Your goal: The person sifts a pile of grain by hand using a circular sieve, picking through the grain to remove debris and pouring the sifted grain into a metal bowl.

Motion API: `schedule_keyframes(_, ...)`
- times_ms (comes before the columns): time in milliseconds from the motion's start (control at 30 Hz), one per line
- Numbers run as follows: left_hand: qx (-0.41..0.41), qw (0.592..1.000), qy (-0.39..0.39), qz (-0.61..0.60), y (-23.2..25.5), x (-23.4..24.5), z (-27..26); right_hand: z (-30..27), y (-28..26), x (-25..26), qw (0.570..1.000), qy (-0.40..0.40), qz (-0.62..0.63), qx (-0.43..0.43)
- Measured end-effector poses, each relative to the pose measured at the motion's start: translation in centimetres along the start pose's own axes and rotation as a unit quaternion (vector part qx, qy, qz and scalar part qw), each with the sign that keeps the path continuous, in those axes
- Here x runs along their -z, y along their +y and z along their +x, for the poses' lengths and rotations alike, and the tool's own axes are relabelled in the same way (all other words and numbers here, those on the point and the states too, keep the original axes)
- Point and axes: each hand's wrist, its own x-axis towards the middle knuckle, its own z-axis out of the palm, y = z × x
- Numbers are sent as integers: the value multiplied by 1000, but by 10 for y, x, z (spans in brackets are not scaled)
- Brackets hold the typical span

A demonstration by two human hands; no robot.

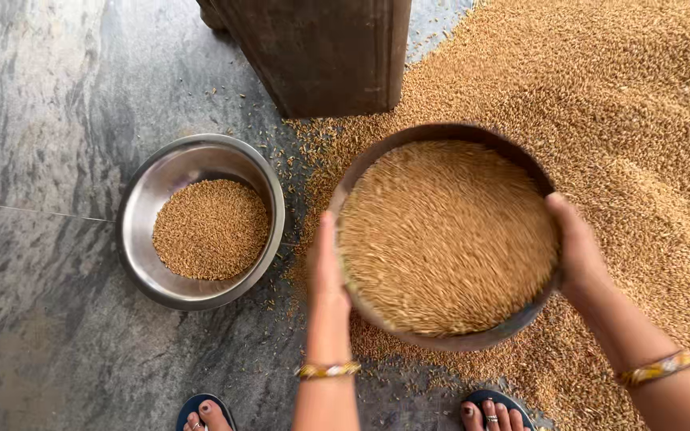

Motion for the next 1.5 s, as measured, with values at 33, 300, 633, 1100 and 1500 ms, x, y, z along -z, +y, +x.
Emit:
schedule_keyframes(33,1,999,21,24,1,23,0,-2,6,-10,996,-44,72,16)
schedule_keyframes(300,-36,995,-95,12,-82,17,-43,-30,107,62,984,43,170,24)
schedule_keyframes(633,-7,1000,-16,21,-6,18,14,22,19,-8,990,-25,138,22)
schedule_keyframes(1100,-16,996,-87,18,-26,-43,-14,17,28,52,990,53,130,-13)
schedule_keyframes(1500,-91,989,-111,-35,-98,30,-20,-41,106,60,986,60,148,37)
